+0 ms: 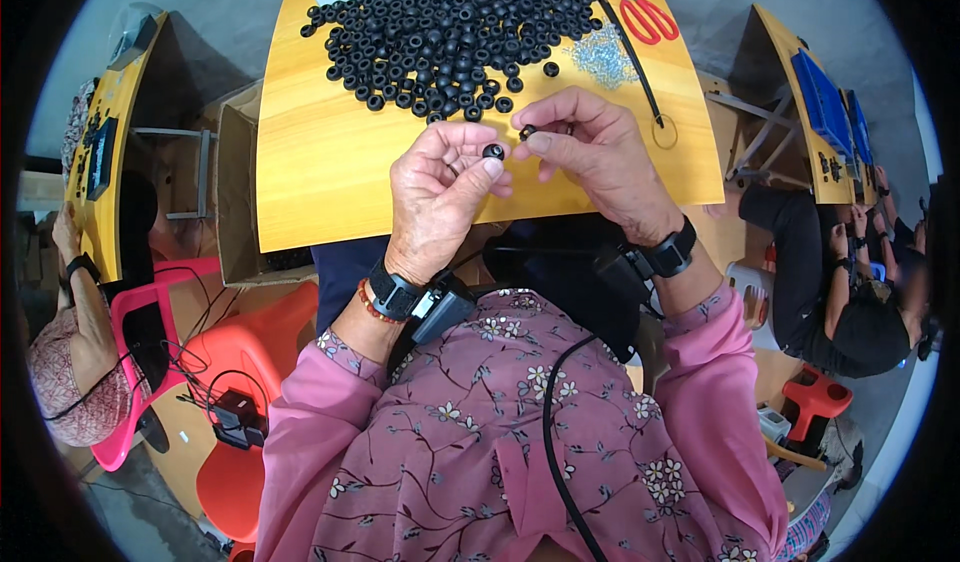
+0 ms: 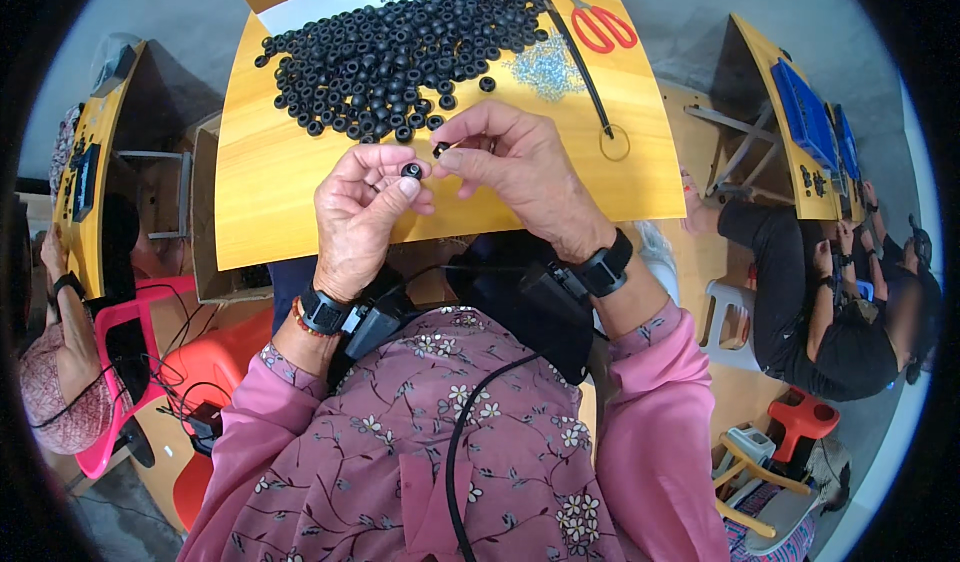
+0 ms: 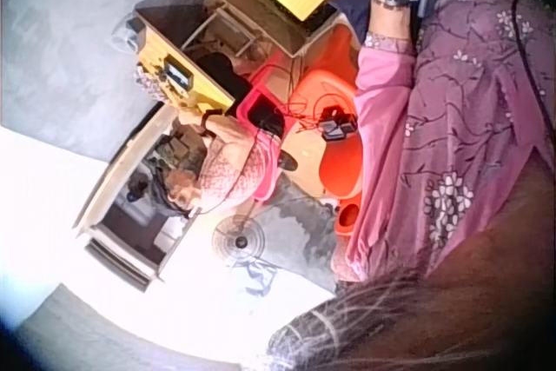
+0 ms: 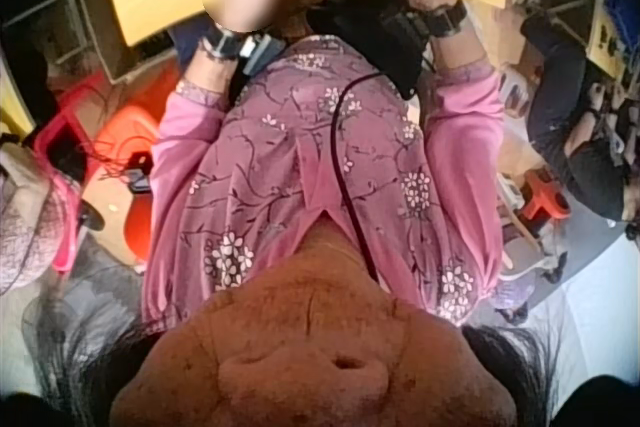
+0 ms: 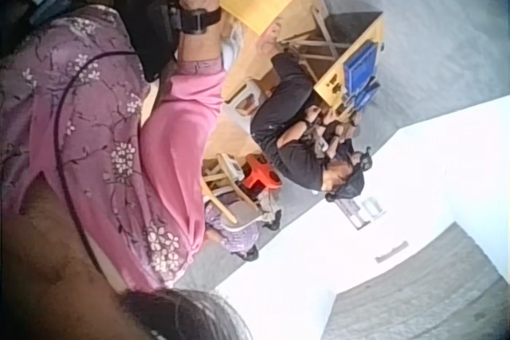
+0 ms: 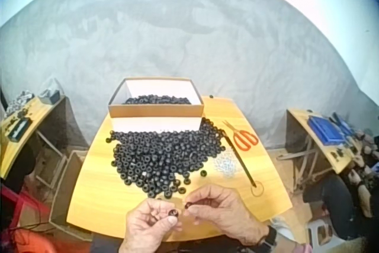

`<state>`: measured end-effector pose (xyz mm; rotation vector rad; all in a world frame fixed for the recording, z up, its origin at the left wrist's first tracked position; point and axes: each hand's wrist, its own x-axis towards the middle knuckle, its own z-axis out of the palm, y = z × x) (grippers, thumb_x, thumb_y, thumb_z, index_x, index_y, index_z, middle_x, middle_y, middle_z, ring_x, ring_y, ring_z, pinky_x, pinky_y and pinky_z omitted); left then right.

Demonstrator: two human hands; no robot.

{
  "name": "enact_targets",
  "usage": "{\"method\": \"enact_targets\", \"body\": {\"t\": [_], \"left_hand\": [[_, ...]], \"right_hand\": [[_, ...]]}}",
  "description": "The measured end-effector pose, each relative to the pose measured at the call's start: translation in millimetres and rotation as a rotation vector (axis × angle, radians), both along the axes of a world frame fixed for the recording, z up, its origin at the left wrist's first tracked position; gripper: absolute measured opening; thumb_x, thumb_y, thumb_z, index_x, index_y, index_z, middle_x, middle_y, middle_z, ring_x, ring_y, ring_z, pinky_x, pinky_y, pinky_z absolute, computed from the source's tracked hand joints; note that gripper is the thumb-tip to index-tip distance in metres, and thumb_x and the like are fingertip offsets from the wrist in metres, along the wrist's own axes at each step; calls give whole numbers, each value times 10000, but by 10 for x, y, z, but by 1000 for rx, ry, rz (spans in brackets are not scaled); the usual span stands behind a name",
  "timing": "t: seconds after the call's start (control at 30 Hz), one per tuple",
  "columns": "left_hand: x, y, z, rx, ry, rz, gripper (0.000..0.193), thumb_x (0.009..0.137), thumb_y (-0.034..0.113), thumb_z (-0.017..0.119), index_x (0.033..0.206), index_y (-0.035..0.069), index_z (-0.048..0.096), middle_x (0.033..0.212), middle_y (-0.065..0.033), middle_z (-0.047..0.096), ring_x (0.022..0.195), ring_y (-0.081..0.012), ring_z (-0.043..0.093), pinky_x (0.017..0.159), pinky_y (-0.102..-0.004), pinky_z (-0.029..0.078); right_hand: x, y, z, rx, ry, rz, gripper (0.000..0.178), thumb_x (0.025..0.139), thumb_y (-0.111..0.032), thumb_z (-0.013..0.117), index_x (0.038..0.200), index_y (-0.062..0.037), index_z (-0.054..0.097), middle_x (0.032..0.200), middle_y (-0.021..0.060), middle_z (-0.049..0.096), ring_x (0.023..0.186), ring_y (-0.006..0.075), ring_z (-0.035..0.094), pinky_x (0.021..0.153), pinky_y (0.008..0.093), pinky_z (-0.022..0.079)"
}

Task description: Assembling small black components by inserting smaller pieces into them at a workstation.

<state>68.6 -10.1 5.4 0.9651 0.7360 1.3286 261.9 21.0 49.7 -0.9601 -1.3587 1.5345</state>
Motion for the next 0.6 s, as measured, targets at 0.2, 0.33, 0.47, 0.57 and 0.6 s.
{"method": "enact_targets", "body": {"t": [0.2,0.33,0.47,0.57,0.6], "left_hand": [[-30,12,-26,7,4,-34,182,930,-13,653,1106,-19,606,981,-99,704,793,-151,692,748,-299,602],[-48,16,-35,25,57,-42,168,928,-12,658,1089,-26,617,978,-94,702,793,-146,691,745,-292,601],[-45,10,-20,1,53,-29,178,925,-10,664,1097,-37,622,982,-96,703,787,-142,688,741,-291,600],[-44,9,-22,-10,51,-31,186,926,-9,663,1105,-42,625,984,-100,703,782,-142,686,737,-288,599],[-47,8,-31,-16,48,-36,186,927,-8,663,1106,-43,626,984,-102,703,781,-142,686,737,-287,599]], "right_hand": [[-47,-8,-28,40,-30,9,176,890,-63,741,1055,-10,710,946,31,719,779,69,640,643,220,526],[-58,1,-19,54,-73,30,176,885,-57,744,1054,-10,720,943,32,721,778,71,645,649,219,530],[-57,1,6,60,-139,27,176,884,-48,742,1054,-7,726,923,33,722,771,75,647,661,217,532],[-60,1,15,84,-170,23,173,882,-39,740,1050,0,729,911,37,724,777,76,652,682,219,536],[-62,-1,25,93,-178,22,173,881,-36,739,1049,2,730,908,38,724,781,77,654,691,220,538]]}}
